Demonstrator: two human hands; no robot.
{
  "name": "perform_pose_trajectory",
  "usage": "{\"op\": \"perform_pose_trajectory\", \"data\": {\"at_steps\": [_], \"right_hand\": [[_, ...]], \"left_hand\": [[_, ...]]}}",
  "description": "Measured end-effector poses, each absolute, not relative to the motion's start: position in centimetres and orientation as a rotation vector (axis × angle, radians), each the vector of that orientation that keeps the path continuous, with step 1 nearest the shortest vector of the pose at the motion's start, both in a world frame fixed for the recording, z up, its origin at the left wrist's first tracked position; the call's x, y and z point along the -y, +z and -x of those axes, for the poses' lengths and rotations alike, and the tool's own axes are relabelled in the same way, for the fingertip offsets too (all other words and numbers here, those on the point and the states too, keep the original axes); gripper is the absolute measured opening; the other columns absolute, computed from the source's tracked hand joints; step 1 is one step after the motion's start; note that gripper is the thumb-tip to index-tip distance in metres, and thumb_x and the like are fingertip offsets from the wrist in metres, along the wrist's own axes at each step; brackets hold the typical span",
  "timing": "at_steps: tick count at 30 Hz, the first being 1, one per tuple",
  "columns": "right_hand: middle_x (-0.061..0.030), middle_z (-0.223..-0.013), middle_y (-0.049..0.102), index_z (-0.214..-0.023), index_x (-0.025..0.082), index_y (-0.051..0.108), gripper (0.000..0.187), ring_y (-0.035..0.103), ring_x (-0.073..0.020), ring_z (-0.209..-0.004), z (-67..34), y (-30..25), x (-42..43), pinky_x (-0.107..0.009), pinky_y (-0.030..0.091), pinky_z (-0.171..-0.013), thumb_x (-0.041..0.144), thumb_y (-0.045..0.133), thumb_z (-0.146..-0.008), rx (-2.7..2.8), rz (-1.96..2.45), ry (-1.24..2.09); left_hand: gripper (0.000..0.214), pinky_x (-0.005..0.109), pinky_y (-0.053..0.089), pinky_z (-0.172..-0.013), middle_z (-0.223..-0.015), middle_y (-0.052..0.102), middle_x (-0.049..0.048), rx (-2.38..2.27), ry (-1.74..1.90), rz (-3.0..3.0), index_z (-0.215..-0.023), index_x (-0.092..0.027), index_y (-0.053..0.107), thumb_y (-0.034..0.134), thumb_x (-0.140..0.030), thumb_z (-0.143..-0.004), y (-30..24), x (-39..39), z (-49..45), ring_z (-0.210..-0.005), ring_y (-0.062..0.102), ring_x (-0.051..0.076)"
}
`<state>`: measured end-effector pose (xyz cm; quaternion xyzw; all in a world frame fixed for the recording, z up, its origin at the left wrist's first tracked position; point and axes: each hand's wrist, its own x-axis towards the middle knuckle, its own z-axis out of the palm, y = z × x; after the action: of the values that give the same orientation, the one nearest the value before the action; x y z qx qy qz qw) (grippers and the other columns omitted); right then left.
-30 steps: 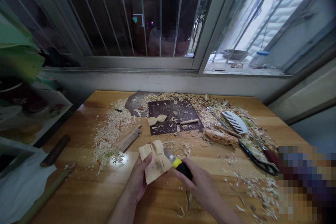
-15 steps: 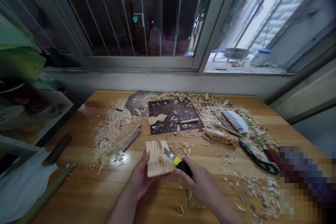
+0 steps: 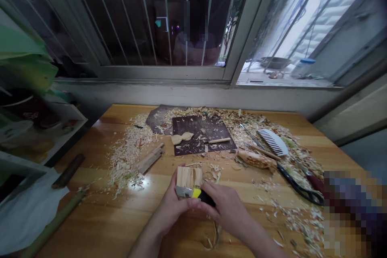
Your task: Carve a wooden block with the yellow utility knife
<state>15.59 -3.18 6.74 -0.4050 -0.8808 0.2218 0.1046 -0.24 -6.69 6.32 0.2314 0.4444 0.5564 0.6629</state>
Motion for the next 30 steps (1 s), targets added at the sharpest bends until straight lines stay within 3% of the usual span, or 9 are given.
{"op": "perform_pose_trajectory", "data": {"at_steps": [5, 12, 18, 24, 30], "right_hand": [[-0.0014, -0.077, 0.06, -0.083, 0.022, 0.051, 0.03, 0.056, -0.0164, -0.068, -15.5, 6.8, 3.0, -0.024, 0.035, -0.057, 0.05, 0.042, -0.081, 2.627, 1.195, 0.519], [-0.0027, -0.078, 0.061, -0.084, 0.022, 0.051, 0.026, 0.057, -0.0175, -0.066, -14.9, 5.2, 4.0, -0.025, 0.036, -0.055, 0.047, 0.046, -0.08, 2.557, 1.243, 0.3], [-0.0023, -0.078, 0.062, -0.092, 0.022, 0.05, 0.024, 0.059, -0.0162, -0.066, -14.7, 4.7, 4.0, -0.023, 0.035, -0.054, 0.043, 0.041, -0.084, 2.459, 1.343, 0.344], [-0.0004, -0.075, 0.061, -0.082, 0.023, 0.051, 0.023, 0.058, -0.0144, -0.064, -15.1, 6.5, 3.0, -0.022, 0.033, -0.054, 0.045, 0.044, -0.082, 2.664, 1.177, 0.566], [0.0002, -0.073, 0.06, -0.079, 0.022, 0.05, 0.029, 0.056, -0.0158, -0.063, -14.5, 6.9, 2.8, -0.024, 0.032, -0.053, 0.05, 0.043, -0.08, 2.692, 1.156, 0.4]], "left_hand": [[0.087, 0.031, 0.041, -0.084, -0.115, 0.056, 0.0104, -0.975, 1.196, -0.583, -0.133, -0.025, 0.022, 0.07, -0.017, -0.061, 6.5, 6.8, 0.7, -0.097, 0.055, 0.022], [0.087, 0.032, 0.04, -0.085, -0.111, 0.059, 0.0095, -0.951, 1.187, -0.594, -0.132, -0.023, 0.023, 0.071, -0.018, -0.06, 6.2, 6.7, 0.9, -0.097, 0.056, 0.021], [0.069, 0.035, 0.035, -0.093, -0.113, 0.058, 0.0093, -1.104, 1.243, -0.571, -0.127, -0.02, 0.033, 0.066, -0.029, -0.066, 5.6, 6.7, 0.3, -0.101, 0.054, 0.02], [0.084, 0.036, 0.038, -0.089, -0.119, 0.053, 0.0101, -0.98, 1.181, -0.569, -0.132, -0.025, 0.024, 0.071, -0.024, -0.061, 6.2, 7.4, 1.0, -0.105, 0.051, 0.023], [0.078, 0.033, 0.038, -0.089, -0.119, 0.054, 0.0082, -0.918, 1.183, -0.609, -0.132, -0.027, 0.023, 0.066, -0.02, -0.068, 6.6, 7.5, 2.0, -0.106, 0.051, 0.021]]}}
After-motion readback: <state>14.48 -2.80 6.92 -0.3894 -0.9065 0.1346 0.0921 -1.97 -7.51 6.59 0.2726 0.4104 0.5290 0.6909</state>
